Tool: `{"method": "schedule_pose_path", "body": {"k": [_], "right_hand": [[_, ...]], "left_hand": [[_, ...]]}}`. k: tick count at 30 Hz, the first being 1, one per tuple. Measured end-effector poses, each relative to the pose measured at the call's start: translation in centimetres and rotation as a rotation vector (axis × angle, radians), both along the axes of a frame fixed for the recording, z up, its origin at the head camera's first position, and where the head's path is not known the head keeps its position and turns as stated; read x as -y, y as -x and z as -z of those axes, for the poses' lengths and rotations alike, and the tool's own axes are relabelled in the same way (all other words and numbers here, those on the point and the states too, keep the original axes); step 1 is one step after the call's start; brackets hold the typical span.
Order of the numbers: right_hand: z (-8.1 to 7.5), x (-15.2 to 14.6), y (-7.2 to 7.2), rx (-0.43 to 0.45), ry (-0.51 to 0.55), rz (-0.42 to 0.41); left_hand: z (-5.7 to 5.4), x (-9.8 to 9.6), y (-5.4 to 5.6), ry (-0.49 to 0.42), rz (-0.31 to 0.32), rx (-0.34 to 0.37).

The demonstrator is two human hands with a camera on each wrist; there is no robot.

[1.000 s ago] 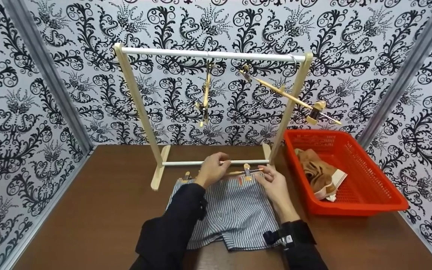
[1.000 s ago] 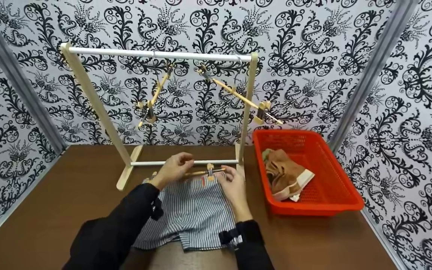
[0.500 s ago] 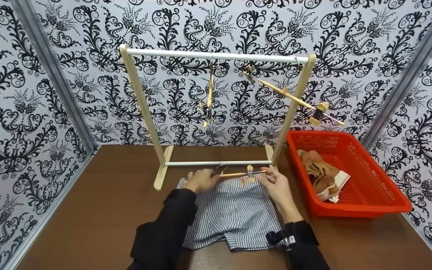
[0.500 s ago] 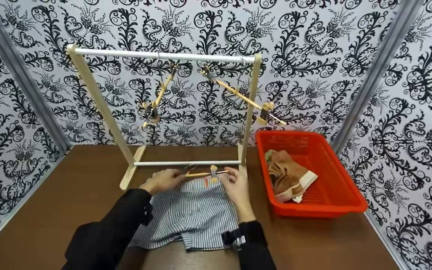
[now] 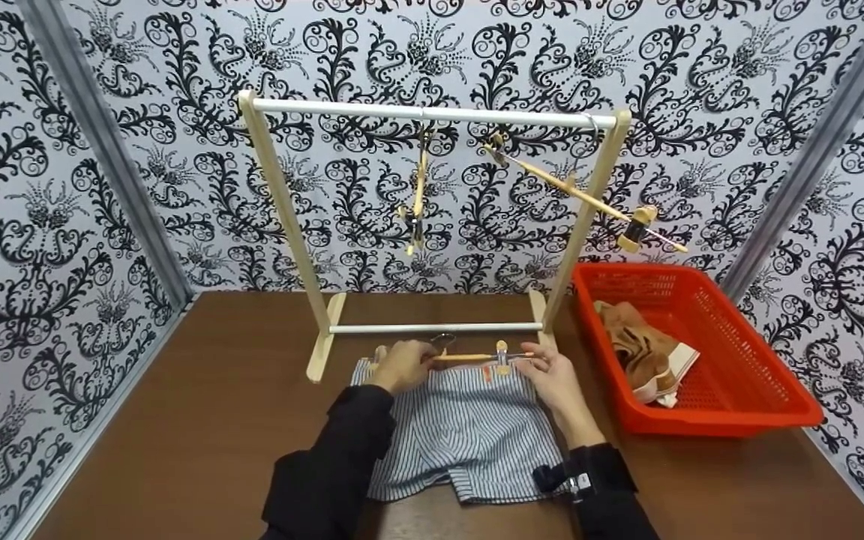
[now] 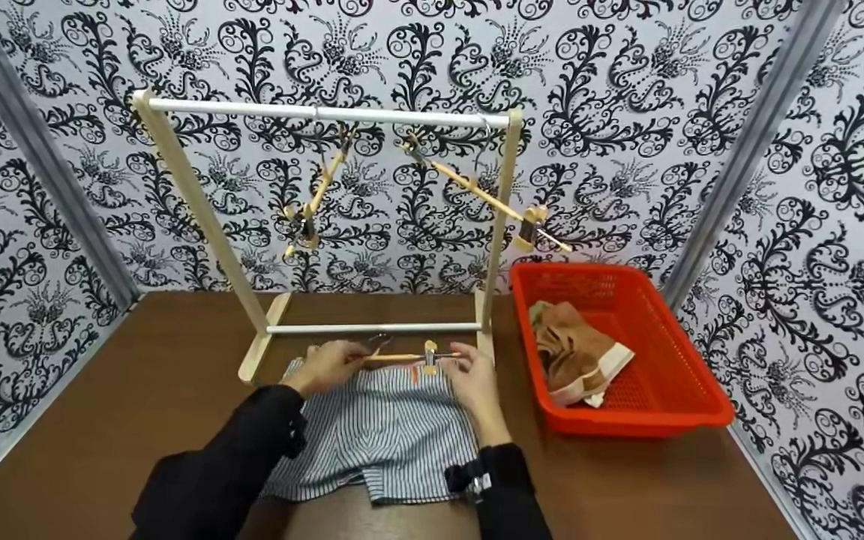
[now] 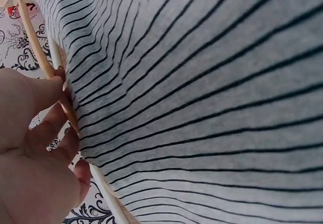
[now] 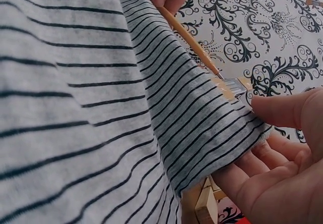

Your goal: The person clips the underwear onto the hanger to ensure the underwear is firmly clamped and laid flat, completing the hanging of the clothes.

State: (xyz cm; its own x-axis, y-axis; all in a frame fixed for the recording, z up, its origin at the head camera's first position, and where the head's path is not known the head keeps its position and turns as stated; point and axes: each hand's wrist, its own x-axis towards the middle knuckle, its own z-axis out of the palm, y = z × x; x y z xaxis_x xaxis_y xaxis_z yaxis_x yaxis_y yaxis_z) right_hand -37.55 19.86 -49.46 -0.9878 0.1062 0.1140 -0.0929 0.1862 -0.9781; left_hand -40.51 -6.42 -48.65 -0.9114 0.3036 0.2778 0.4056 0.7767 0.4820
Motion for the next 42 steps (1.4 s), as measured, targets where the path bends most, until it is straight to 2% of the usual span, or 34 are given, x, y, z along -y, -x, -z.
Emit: {"method": "schedule_pose_path", "body": {"k": [5, 10, 12, 16, 19, 22, 29, 34, 38, 42], "right_hand": [[0.0, 0.1, 0.0, 0.024, 0.011, -0.040], [-0.2, 0.2, 0.0, 0.007, -0.001, -0.091], [-1.3, 0.5, -0.7, -0.008, -0.020, -0.111], [-2.0, 0.8, -1.0, -0.032, -0.044, -0.117], [-1.5, 0.8, -0.5, -0.057, -0.046, -0.112], [-1.8, 0.8, -0.6, -0.086, -0.047, -0.122], [-2.8, 1.2, -1.2, -0.120, -0.058, -0.221], [-4.5, 1.8, -2.6, -0.151, -0.033, -0.285], [-5.9, 2.6, -3.8, -0.205, 0.077, -0.365], [-6.9, 3.7, -4.9, -0.241, 0.145, -0.374]], "left_hand": [[-0.4, 0.5, -0.1, 0.029, 0.022, 0.011], [-1.1, 1.0, 0.2, 0.004, 0.095, 0.005], [-1.3, 1.1, 0.3, -0.020, 0.117, -0.019], [-2.0, 1.4, 0.1, -0.046, 0.124, -0.076], [-2.6, 1.7, -0.1, -0.036, 0.119, -0.117], [-3.1, 1.9, -0.3, -0.036, 0.115, -0.146], [-4.6, 2.3, -0.7, -0.093, 0.155, -0.184], [-5.1, 2.8, -1.1, -0.146, 0.152, -0.296], [-5.3, 3.1, -1.5, -0.218, 0.157, -0.408], [-5.5, 3.2, -1.8, -0.290, 0.159, -0.482]]}}
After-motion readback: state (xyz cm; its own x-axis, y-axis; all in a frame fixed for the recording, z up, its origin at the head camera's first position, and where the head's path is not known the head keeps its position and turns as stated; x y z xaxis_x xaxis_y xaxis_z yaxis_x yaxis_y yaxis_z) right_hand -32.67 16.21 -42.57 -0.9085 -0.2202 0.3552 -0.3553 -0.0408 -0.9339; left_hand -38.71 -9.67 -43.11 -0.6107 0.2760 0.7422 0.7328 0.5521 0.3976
